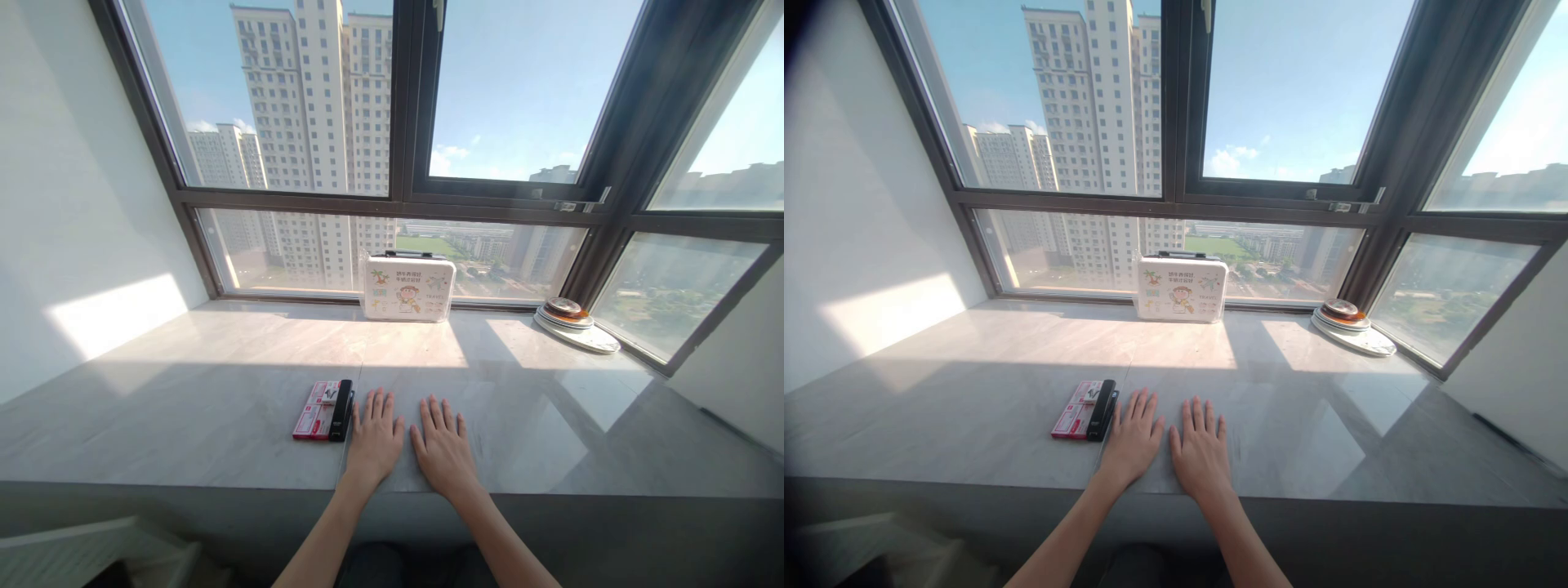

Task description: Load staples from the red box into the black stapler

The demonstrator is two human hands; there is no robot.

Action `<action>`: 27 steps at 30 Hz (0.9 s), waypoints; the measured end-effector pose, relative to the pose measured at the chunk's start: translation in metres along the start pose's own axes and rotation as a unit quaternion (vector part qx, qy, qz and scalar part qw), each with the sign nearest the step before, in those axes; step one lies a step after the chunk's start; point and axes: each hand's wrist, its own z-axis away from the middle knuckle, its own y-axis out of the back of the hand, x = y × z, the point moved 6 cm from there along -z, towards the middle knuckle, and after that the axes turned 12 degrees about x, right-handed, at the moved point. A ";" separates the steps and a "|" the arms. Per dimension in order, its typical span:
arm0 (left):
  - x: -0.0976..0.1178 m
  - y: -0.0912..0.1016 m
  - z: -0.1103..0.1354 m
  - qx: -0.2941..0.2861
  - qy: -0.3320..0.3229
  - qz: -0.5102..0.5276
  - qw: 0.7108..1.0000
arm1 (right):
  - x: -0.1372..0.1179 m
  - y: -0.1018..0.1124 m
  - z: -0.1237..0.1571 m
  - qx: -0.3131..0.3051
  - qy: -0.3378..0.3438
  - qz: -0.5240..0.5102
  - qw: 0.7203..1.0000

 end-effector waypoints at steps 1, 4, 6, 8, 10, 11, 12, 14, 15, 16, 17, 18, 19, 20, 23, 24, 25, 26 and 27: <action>0.000 0.001 0.000 0.002 0.000 0.001 1.000 | -0.001 0.001 0.000 -0.001 -0.001 0.001 1.000; 0.001 0.003 0.001 0.008 0.002 0.005 1.000 | -0.003 0.002 0.001 -0.005 -0.002 -0.001 1.000; 0.001 0.005 0.001 0.012 0.002 0.007 1.000 | -0.004 0.003 0.001 -0.004 -0.001 -0.005 1.000; 0.001 0.006 0.002 0.015 0.003 0.010 1.000 | -0.005 0.004 0.001 0.000 0.001 -0.009 1.000; 0.002 0.007 0.002 0.016 0.003 0.012 1.000 | -0.006 0.004 0.001 0.004 0.001 -0.012 1.000; 0.002 0.007 0.002 0.016 0.004 0.013 1.000 | -0.006 0.004 0.002 0.005 0.001 -0.014 1.000; 0.003 0.007 0.001 0.016 0.005 0.014 1.000 | -0.006 0.005 0.002 0.006 0.000 -0.015 1.000; 0.003 0.007 0.001 0.013 0.007 0.013 1.000 | -0.006 0.005 0.002 0.008 -0.002 -0.016 1.000; 0.003 0.007 0.001 0.012 0.009 0.012 1.000 | -0.007 0.006 0.002 0.009 -0.002 -0.016 1.000; 0.003 0.007 0.002 0.012 0.009 0.011 1.000 | -0.007 0.006 0.002 0.010 -0.003 -0.016 1.000; 0.003 0.007 0.002 0.012 0.009 0.011 1.000 | -0.007 0.006 0.002 0.010 -0.003 -0.016 1.000; 0.003 0.007 0.002 0.012 0.008 0.012 1.000 | -0.007 0.007 0.001 0.010 -0.004 -0.017 1.000; 0.003 0.007 0.002 0.012 0.008 0.013 1.000 | -0.007 0.007 0.001 0.011 -0.004 -0.017 1.000; 0.003 0.007 0.002 0.013 0.008 0.014 1.000 | -0.007 0.007 0.001 0.011 -0.005 -0.018 1.000; 0.003 0.008 0.002 0.012 0.009 0.014 1.000 | -0.007 0.007 0.002 0.009 -0.005 -0.018 1.000; 0.003 0.008 0.002 0.011 0.010 0.014 1.000 | -0.007 0.007 0.002 0.008 -0.005 -0.017 1.000; 0.003 0.009 0.002 0.011 0.010 0.014 1.000 | -0.007 0.007 0.002 0.008 -0.004 -0.017 1.000; 0.003 0.009 0.002 0.010 0.011 0.013 1.000 | -0.007 0.008 0.003 0.007 -0.004 -0.016 1.000; 0.004 0.009 0.002 0.009 0.012 0.013 1.000 | -0.007 0.008 0.003 0.007 -0.003 -0.014 1.000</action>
